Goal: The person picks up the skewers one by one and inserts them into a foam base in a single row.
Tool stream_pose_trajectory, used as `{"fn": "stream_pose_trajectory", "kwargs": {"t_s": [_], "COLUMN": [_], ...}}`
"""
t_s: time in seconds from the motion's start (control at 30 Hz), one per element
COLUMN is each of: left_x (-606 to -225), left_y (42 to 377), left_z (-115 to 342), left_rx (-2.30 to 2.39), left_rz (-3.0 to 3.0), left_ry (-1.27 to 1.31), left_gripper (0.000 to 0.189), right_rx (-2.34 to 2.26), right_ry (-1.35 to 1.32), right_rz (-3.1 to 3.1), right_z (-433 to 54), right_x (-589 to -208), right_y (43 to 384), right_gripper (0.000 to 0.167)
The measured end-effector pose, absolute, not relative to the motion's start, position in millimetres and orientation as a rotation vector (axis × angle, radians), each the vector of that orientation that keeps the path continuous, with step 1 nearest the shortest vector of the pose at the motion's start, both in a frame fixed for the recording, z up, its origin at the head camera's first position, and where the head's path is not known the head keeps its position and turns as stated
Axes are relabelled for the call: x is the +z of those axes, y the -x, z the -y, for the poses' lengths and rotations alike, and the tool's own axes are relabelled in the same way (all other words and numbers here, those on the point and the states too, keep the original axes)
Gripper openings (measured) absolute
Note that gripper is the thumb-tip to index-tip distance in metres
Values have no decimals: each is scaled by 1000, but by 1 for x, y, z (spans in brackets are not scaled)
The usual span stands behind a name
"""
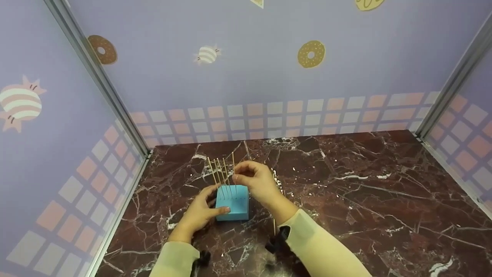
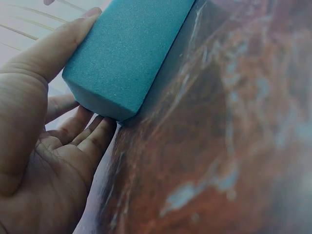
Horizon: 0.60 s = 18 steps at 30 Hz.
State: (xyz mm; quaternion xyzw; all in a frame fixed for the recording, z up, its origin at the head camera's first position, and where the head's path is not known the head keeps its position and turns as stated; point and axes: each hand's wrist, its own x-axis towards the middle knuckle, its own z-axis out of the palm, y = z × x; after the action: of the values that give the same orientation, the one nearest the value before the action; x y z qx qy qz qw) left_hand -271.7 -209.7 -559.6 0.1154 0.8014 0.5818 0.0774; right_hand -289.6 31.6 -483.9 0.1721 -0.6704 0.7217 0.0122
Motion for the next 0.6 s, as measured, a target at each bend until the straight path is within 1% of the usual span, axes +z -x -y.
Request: {"fn": "stream_pose_trajectory", "kwargs": {"t_s": [0.6], "left_x": [-559], "left_y": [270], "left_z": [211], "left_rx": [1710], "left_rz": [-2417], "left_ry": [-317], "left_gripper": [104], "right_rx": [2264], "right_ry": [-536], "right_rz": [2160], "right_z": [-29], "right_x": [-494], "right_y": [292], "right_gripper": [17]}}
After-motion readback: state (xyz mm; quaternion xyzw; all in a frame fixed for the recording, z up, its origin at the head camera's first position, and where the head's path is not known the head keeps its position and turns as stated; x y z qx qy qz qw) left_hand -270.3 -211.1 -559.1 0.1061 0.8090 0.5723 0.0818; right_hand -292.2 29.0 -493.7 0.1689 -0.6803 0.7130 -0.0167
